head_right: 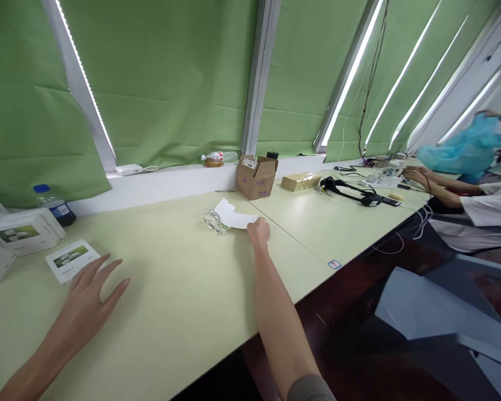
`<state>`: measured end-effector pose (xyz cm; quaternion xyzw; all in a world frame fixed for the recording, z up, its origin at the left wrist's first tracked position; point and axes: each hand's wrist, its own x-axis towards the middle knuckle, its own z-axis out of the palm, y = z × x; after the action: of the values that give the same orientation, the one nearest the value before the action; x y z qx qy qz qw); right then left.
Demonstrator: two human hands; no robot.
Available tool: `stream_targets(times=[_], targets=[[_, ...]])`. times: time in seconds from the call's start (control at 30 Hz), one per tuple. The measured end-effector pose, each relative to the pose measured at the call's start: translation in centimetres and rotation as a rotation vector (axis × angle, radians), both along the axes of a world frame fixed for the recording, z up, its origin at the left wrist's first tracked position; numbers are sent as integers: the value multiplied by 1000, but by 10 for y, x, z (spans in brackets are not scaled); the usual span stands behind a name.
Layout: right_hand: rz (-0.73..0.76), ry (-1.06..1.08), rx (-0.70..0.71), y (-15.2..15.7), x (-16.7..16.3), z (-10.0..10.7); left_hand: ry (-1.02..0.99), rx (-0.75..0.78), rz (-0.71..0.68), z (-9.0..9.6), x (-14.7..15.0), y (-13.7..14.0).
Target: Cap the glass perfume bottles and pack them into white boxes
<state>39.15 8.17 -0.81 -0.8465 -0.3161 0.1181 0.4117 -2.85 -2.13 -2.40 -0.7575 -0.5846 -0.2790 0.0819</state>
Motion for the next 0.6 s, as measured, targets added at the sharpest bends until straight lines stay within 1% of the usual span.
stream_targets(times=[0.1,0.2,0.33,0.43,0.5,0.53,0.6], targets=[[-22,57,138,2,1,-1,-55,-44,-20,0,1,-1],[-18,133,318,6,-1,1,-105,-92,-18,2,2,-2],[44,273,568,13,-7,13,-150,-145,6,5,4,-4],[113,355,699,14,-19,25,-177,-160,-4,6,5,-5],[193,403,747,10,-34,33,-206,-162,-12,8,7,-6],[260,432,763,7,-44,36,-229,-165,-15,9,7,-7],[497,586,797,0,-69,39,-291,-186,-15,13,10,-9]])
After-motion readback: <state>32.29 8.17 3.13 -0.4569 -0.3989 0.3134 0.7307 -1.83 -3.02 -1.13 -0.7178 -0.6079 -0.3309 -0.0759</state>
